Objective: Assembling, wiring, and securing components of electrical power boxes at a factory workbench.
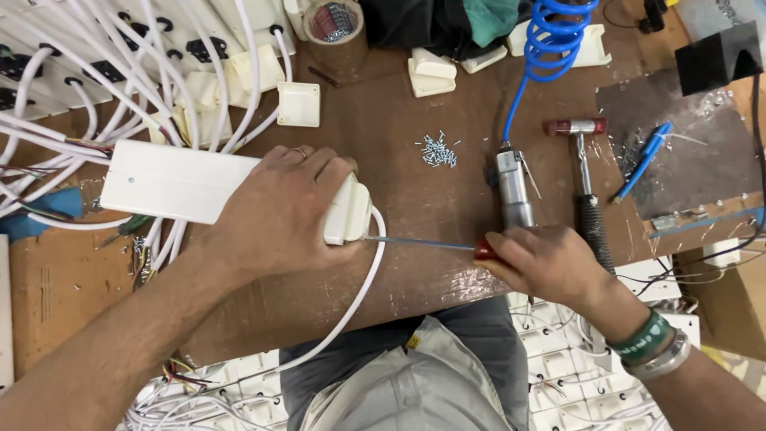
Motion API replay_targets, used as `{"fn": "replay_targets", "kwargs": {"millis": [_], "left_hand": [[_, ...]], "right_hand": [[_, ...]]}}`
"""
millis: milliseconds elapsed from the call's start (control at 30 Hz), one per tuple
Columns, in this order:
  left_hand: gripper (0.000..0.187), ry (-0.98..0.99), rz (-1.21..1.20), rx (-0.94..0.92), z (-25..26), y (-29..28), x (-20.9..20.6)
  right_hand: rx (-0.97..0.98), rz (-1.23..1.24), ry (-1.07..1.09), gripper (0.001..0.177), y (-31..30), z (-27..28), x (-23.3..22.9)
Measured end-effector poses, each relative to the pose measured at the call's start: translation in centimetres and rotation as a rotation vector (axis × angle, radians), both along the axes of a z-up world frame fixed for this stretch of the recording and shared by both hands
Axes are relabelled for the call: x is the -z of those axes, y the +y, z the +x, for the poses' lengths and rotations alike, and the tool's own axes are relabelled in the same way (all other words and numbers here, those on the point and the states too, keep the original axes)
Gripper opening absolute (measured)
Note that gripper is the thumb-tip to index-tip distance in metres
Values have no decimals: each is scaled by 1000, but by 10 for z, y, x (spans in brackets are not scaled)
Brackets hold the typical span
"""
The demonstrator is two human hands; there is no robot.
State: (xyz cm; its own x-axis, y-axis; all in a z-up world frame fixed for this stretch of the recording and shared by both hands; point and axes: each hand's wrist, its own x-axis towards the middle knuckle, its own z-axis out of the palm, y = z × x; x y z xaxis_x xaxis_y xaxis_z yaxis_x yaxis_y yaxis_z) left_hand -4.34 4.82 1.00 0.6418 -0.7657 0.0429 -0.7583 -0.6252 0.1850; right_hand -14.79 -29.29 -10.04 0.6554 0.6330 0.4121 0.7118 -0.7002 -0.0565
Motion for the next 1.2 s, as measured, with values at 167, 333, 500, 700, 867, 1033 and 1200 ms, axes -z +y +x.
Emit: {"fn": "replay_targets", "kwargs": {"millis": [167, 333, 500, 700, 867, 1033, 1200], "left_hand": [[82, -113, -36, 43, 1, 3, 9], [82, -77, 26, 25, 0, 1, 6], [81, -55, 23, 18, -2, 0, 4], [78, -79, -35, 30, -1, 3, 4], [83, -122, -76, 58, 0, 4, 8], [84, -104, -63, 57, -3, 5, 6], [80, -103, -76, 49, 0, 5, 10]], "right_hand": [[172, 612, 1717, 38, -47, 12, 66], [151, 547, 1015, 26, -8, 10, 7], [16, 132, 37, 28, -1, 1, -11], [208, 381, 634, 31, -10, 4, 22], [408, 711, 1683, 26, -2, 16, -10], [204, 514, 577, 26, 1, 0, -19], [123, 471, 250, 27, 10, -7, -7]]}}
